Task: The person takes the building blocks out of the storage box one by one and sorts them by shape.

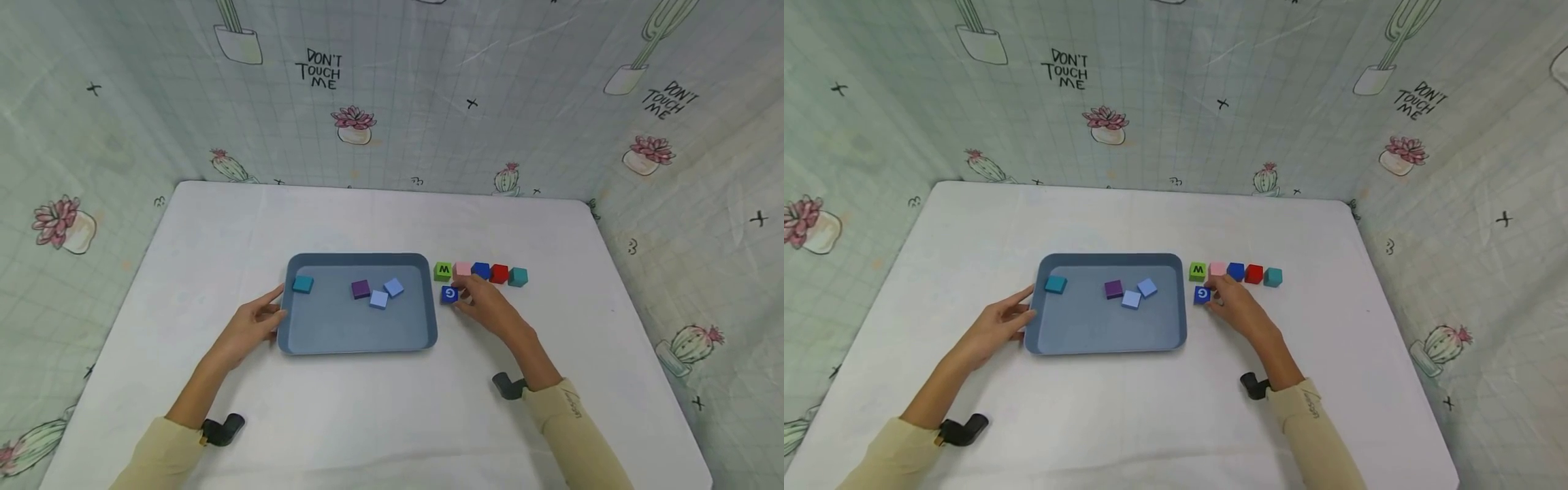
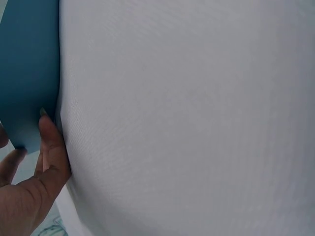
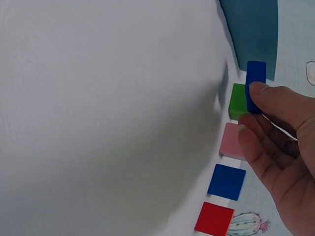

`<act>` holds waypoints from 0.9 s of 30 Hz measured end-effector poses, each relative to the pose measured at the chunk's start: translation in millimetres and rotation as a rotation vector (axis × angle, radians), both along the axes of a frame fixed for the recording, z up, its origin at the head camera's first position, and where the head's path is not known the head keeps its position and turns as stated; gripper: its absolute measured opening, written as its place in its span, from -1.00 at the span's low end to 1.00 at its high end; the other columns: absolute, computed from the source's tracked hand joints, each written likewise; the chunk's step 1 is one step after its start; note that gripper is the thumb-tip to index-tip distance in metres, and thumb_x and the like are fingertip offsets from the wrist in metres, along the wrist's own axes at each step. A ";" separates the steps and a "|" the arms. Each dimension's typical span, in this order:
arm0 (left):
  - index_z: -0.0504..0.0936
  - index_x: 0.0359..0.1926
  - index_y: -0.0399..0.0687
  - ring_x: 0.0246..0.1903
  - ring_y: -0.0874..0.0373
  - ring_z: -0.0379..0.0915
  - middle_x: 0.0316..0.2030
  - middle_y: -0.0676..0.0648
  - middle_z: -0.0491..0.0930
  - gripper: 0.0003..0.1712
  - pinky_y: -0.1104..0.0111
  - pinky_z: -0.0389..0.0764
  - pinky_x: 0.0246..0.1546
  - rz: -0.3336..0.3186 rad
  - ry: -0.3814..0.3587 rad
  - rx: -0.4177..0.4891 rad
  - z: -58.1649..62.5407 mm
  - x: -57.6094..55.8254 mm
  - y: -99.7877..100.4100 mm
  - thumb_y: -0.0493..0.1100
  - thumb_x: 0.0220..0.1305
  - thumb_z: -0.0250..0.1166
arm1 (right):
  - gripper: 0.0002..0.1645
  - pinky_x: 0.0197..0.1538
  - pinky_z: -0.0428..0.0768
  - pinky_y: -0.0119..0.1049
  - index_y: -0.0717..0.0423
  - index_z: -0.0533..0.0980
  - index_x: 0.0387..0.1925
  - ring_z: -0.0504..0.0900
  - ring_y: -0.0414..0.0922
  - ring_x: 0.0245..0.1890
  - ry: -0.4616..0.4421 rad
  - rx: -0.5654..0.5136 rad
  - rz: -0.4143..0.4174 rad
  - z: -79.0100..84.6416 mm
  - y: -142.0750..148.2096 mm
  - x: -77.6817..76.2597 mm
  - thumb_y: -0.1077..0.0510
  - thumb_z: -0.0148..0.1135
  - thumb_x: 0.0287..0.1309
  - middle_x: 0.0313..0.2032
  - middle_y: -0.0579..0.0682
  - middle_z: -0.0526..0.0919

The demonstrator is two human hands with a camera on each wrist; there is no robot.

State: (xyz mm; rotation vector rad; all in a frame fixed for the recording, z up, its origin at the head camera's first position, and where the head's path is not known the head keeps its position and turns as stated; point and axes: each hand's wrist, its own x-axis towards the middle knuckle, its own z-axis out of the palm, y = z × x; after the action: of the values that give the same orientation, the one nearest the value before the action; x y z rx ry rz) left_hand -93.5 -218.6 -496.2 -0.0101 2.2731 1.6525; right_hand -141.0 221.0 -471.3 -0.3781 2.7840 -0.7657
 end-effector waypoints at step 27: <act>0.05 0.45 -0.07 0.00 -0.22 0.40 0.08 -0.41 0.29 -0.30 0.28 0.62 -0.25 0.001 0.001 -0.021 -0.4 -1.5 0.4 -0.18 0.38 0.13 | -0.57 -0.07 0.58 -0.25 0.21 0.47 0.03 0.52 -0.08 -0.19 -0.011 0.043 0.048 -16.1 -8.4 1.0 0.29 0.32 0.09 -0.19 0.02 0.52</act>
State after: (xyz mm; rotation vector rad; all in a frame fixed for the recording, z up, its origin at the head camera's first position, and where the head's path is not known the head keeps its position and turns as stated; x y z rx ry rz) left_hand -94.9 -218.2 -496.6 -0.0155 2.2914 1.6300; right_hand -140.0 212.7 -487.4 -0.4292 2.7653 -0.6940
